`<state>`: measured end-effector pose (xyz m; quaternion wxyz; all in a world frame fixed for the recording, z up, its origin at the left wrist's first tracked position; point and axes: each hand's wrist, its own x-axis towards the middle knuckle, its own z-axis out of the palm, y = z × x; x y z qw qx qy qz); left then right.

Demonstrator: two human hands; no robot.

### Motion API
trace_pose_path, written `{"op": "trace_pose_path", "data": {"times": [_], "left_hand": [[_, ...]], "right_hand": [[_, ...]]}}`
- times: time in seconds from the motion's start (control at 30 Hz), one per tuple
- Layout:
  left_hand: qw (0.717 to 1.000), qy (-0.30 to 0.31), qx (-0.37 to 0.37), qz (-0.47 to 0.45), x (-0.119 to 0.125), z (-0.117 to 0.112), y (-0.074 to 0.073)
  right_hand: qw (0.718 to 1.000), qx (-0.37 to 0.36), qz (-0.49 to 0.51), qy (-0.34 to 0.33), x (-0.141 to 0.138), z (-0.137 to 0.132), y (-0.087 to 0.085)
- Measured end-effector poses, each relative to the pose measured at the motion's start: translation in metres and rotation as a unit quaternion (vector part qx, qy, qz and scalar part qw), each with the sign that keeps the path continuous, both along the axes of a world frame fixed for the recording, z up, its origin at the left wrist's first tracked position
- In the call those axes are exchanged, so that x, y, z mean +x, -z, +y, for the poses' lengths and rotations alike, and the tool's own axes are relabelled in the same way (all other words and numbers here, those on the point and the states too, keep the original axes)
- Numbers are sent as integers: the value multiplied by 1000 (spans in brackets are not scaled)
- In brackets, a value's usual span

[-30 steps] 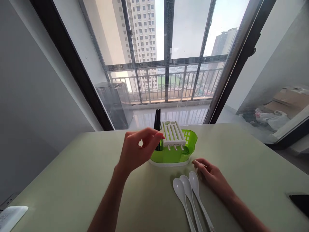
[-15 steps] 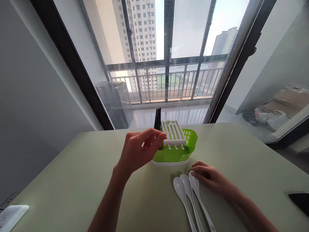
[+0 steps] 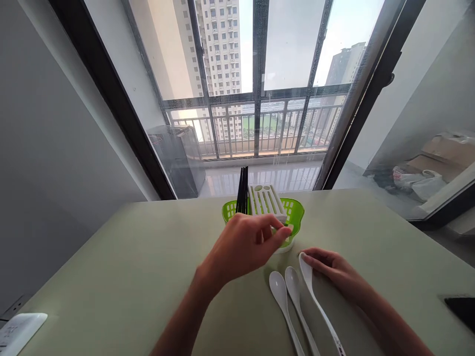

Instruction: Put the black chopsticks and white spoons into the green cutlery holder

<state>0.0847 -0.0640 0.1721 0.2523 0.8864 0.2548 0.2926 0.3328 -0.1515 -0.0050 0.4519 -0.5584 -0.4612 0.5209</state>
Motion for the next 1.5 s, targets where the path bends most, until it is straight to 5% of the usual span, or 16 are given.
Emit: {"op": "trace_pose_path", "data": {"times": [0.27, 0.5, 0.63, 0.8, 0.9, 1.03, 1.2, 1.5], "left_hand": [[965, -33, -104, 239, 50, -41, 48], [947, -55, -172, 265, 56, -48, 64], [941, 28, -246, 231, 47, -44, 49], [943, 74, -295, 138, 19, -39, 1], [966, 2, -256, 23, -7, -29, -25], [982, -155, -82, -75, -36, -13, -44], [961, -276, -1, -35, -50, -2, -49], [984, -171, -35, 26, -39, 11, -28]], "right_hand": [[987, -4, 136, 83, -4, 1, 13], [978, -9, 206, 38, -9, 0, 12], [967, -1, 256, -10, -8, -5, 14], [955, 26, 295, 10, -4, -5, 16], [953, 39, 301, -13, -3, 0, 16], [949, 41, 311, -25, -4, 4, 19], [948, 44, 315, -30, -4, 2, 27], [951, 42, 303, -40, -5, 1, 24]]}}
